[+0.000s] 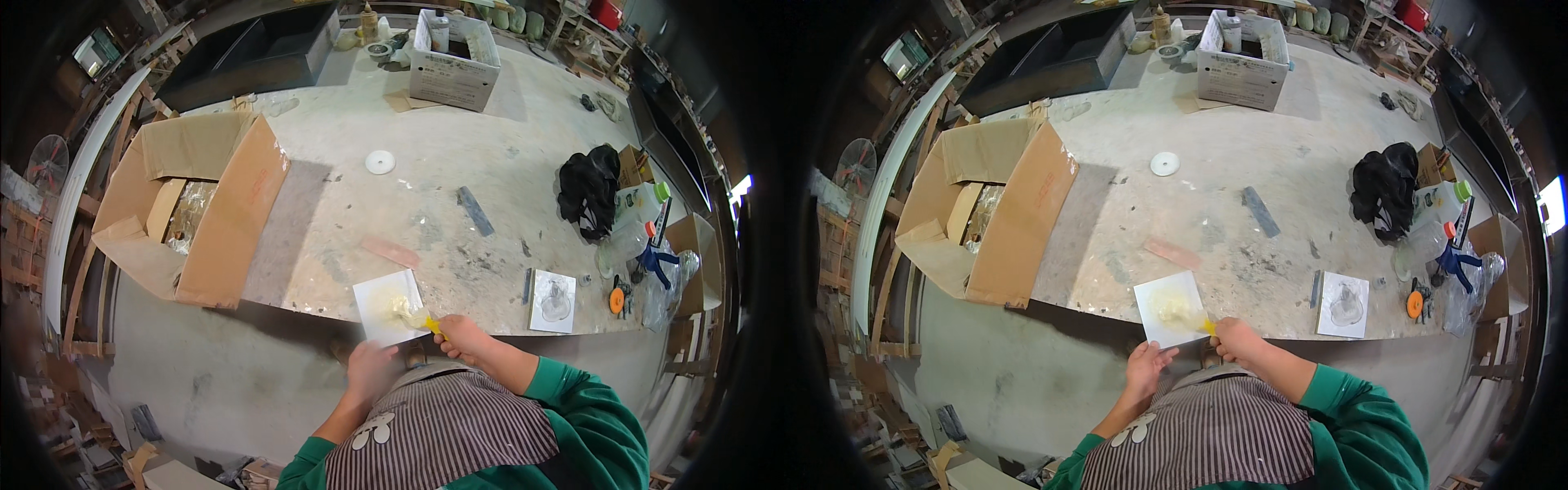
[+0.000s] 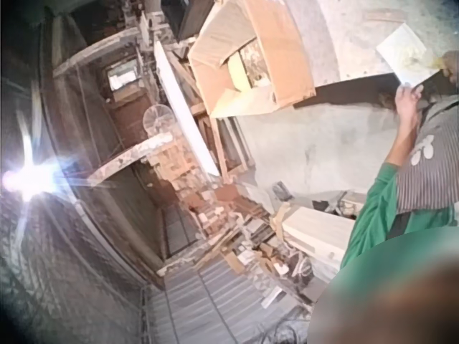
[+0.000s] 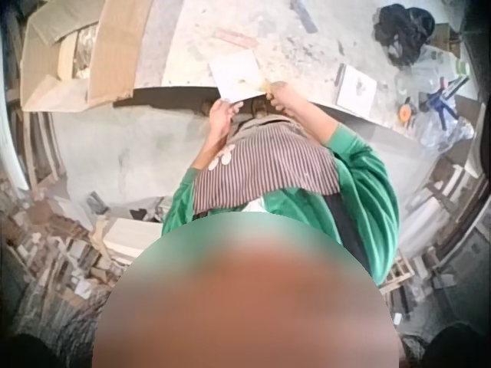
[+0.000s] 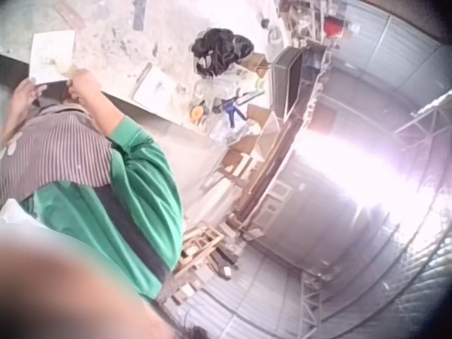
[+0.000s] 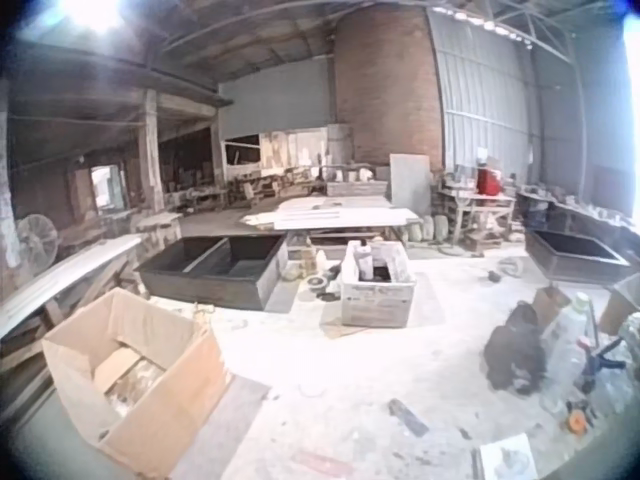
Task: The person mixes a yellow viscous substance on a white tile using a yellow spatula, then walks to a table and adds liquid from a small cup to the mixture, continuing to stir. The person handles the tile and spatula throughout.
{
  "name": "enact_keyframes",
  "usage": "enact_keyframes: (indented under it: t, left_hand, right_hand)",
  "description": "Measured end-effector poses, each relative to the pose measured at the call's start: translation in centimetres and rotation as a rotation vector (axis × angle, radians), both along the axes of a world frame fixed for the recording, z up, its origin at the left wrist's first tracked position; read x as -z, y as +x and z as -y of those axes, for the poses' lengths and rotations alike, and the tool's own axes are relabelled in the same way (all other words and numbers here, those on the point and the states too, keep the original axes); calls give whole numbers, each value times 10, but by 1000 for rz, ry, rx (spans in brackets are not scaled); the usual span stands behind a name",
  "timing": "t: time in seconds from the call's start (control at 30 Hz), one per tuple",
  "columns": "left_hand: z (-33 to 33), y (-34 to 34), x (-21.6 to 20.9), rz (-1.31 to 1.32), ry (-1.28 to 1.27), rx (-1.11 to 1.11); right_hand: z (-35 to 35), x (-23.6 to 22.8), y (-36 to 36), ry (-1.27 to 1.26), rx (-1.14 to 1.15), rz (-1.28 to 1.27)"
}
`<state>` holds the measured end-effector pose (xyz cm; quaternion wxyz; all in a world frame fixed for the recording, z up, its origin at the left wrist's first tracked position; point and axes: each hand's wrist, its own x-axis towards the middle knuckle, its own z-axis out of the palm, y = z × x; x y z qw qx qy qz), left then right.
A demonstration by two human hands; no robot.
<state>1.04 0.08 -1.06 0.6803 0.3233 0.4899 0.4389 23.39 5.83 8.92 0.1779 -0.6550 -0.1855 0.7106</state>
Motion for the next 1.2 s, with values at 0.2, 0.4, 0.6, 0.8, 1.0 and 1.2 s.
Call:
enact_keyframes:
  t: [0.2, 0.4, 0.6, 0.8, 1.0, 1.2]
  left_hand:
    - [4, -10, 32, -144, 180, 88]
    - [2, -14, 39, -289, 58, 176]
    - [-17, -14, -12, -33, -395, 56]
    - [-13, -31, 8, -488, 395, 477]
    - [-20, -59, 63, -504, 458, 625]
    - [-17, -39, 14, -474, 526, 513]
  right_hand:
    - [2, 8, -20, -213, 64, -49]
    - [-10, 9, -27, -252, 16, -24]
    - [-41, 24, -24, -60, -284, 146]
    - [-127, 81, -33, 195, -1035, 300]
    - [-204, 116, -90, 185, -1228, 472]
    - [-177, 64, -126, 757, -1545, 976]
